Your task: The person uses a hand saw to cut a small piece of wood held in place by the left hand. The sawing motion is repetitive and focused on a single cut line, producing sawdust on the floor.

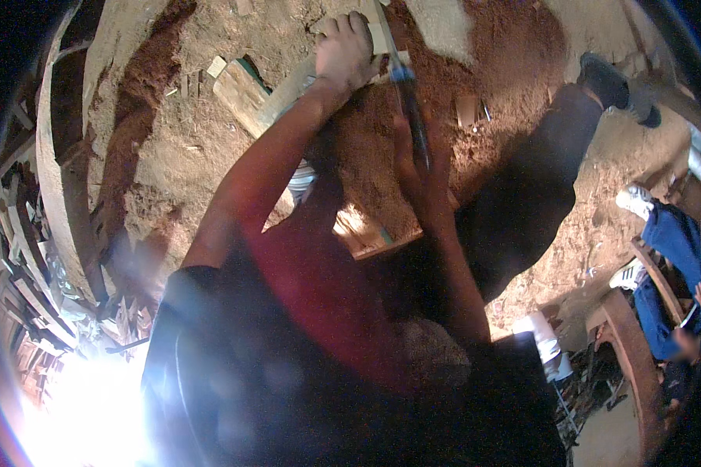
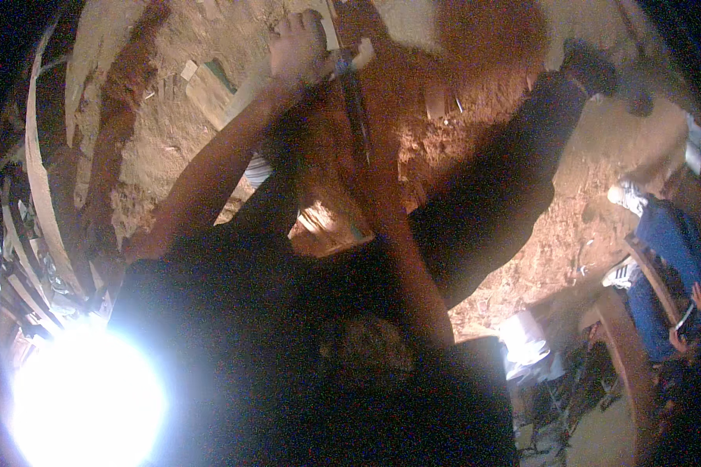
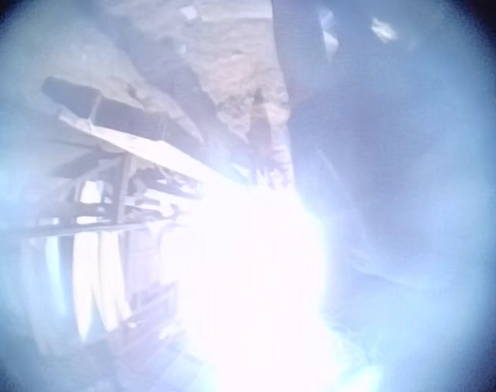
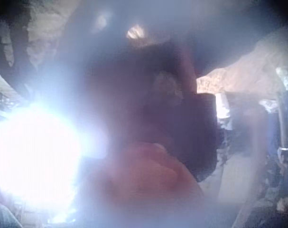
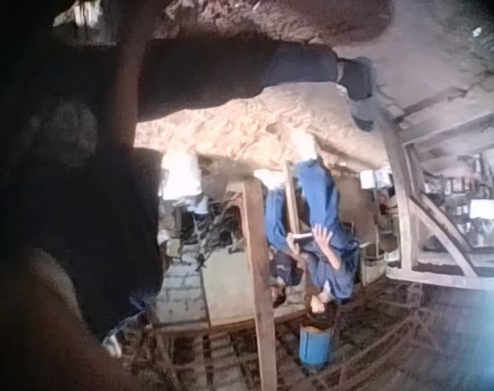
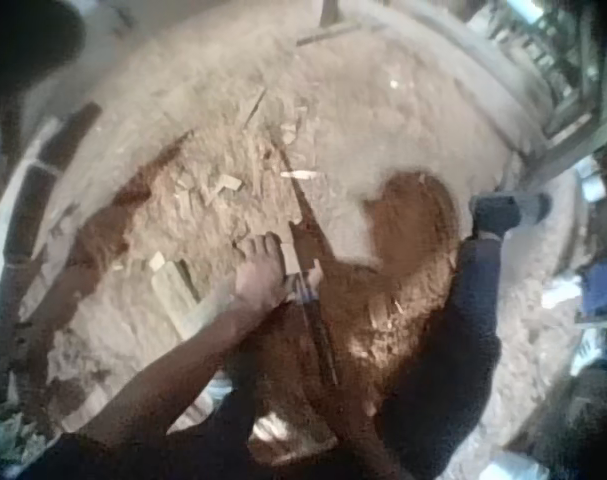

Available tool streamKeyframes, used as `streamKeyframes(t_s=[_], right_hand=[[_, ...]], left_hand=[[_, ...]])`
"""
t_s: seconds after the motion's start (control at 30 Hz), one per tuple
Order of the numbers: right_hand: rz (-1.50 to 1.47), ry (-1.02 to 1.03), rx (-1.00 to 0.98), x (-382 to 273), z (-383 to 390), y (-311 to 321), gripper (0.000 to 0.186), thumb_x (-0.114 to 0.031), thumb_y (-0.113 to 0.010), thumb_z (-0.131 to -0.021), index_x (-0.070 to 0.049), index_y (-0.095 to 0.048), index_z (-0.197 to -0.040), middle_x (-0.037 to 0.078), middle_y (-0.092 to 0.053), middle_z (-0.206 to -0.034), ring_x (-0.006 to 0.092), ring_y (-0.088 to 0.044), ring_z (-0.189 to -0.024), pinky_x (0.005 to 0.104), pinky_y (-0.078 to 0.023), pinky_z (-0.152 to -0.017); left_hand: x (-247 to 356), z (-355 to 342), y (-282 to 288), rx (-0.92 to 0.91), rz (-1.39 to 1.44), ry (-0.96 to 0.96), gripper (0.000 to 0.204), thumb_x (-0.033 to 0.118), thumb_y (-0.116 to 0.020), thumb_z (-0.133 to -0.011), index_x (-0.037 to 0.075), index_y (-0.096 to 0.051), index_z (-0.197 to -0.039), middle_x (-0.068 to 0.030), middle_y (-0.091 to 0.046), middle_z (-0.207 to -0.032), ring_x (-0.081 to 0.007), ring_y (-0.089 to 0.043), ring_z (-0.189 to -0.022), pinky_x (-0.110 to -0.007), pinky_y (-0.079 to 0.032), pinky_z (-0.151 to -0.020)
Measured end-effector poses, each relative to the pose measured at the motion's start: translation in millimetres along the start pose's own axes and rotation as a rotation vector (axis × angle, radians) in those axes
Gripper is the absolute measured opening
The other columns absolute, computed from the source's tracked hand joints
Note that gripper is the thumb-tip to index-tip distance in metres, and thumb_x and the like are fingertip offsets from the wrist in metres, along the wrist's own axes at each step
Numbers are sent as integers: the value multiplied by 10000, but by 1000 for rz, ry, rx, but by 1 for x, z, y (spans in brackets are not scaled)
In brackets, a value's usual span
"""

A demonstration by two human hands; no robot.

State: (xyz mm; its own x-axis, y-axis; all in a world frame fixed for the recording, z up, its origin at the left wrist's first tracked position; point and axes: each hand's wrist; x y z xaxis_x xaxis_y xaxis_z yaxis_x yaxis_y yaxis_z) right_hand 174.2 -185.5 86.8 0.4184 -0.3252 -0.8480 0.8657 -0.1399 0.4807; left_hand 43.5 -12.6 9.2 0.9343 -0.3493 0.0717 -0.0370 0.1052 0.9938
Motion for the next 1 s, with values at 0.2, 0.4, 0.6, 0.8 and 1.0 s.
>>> streamKeyframes(t_s=[0.2, 0.4, 0.6, 0.8, 1.0], right_hand=[[-112, 50, 13, 6, 9, 6, 361, -255, -583, -1062, -9, -631, -1321, 120, -681, -944, 201, -643, -847, 373, -520, -790], [-41, -94, -62, -10, -24, 9, 330, -236, -540, -1077, 23, -627, -1262, 130, -695, -987, 217, -653, -883, 380, -522, -805], [-146, 67, 32, 32, 48, 2, 262, -252, -615, -1054, -15, -666, -1155, 58, -647, -874, 135, -581, -776, 345, -485, -687], [-127, 9, 0, -14, -39, -8, 303, -251, -611, -1057, -11, -661, -1234, 68, -670, -878, 131, -598, -770, 319, -491, -674], [-80, 121, 55, 25, 55, 6, 292, -248, -607, -1058, -9, -667, -1216, 76, -668, -854, 133, -600, -762, 331, -493, -679]], left_hand=[[8, 0, 3, 43, 26, 33, 764, 434, -778, -768, -66, -478, -1261, -214, -546, -1159, -383, -544, -1103, -523, -483, -960], [10, -4, -3, 15, 57, 5, 823, 476, -832, -770, -43, -488, -1307, -190, -558, -1209, -352, -562, -1158, -523, -541, -931], [3, 0, -4, 20, 20, 33, 790, 478, -811, -770, -45, -492, -1270, -189, -559, -1187, -356, -562, -1138, -536, -516, -943], [7, -3, -2, 11, 50, 9, 808, 466, -844, -755, -38, -492, -1281, -183, -562, -1199, -351, -572, -1155, -521, -544, -928], [0, -1, -6, 22, 66, 22, 805, 463, -826, -756, -45, -492, -1284, -183, -556, -1192, -356, -564, -1151, -550, -514, -943]])
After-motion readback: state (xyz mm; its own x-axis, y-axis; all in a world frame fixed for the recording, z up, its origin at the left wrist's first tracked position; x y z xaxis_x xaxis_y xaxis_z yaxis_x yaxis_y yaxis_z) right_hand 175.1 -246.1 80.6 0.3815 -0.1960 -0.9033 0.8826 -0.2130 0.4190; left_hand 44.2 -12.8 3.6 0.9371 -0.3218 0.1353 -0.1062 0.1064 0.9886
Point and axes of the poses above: each hand's wrist, its own z-axis away from the middle knuckle, its own y-axis out of the back of the hand, x = y × z
